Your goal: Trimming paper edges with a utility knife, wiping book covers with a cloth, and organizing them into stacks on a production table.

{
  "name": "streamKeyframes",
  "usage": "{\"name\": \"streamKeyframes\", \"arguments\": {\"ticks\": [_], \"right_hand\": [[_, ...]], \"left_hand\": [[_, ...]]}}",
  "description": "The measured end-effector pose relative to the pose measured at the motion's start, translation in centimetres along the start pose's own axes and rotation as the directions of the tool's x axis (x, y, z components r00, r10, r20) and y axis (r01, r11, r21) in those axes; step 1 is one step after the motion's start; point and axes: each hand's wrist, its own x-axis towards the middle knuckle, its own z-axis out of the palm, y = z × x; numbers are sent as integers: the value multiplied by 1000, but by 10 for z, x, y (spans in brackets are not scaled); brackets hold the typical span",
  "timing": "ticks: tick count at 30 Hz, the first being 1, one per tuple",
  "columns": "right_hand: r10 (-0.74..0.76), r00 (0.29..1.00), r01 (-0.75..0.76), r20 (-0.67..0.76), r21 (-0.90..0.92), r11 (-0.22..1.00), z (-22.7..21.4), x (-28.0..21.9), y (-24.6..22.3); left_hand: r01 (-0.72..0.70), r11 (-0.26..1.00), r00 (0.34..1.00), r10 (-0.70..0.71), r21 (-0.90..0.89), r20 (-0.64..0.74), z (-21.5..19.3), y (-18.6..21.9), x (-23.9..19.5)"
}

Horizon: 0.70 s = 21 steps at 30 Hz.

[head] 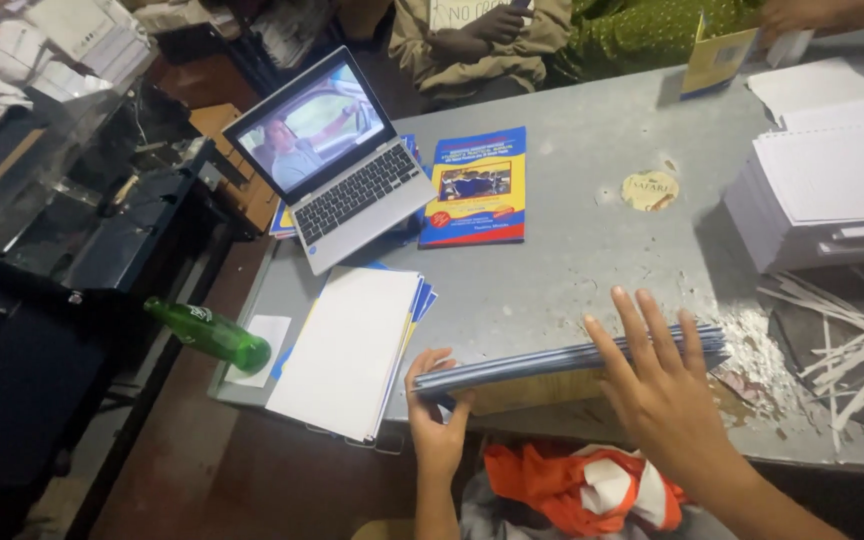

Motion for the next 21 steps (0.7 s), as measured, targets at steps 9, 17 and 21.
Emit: {"name": "streamKeyframes", "arguments": {"ticks": [9,17,21], "right_hand": [[-56,998,58,-38,66,996,16,-2,2],[643,695,-294,-322,688,663,34,-44,27],[676,687,-513,266,837,192,58,-52,28]], "left_hand": [[0,999,1000,-1,-34,-9,2,5,3],[35,999,999,-35,-5,-8,3,13,5],[-44,999,999,44,32,-6,8,13,3]]}}
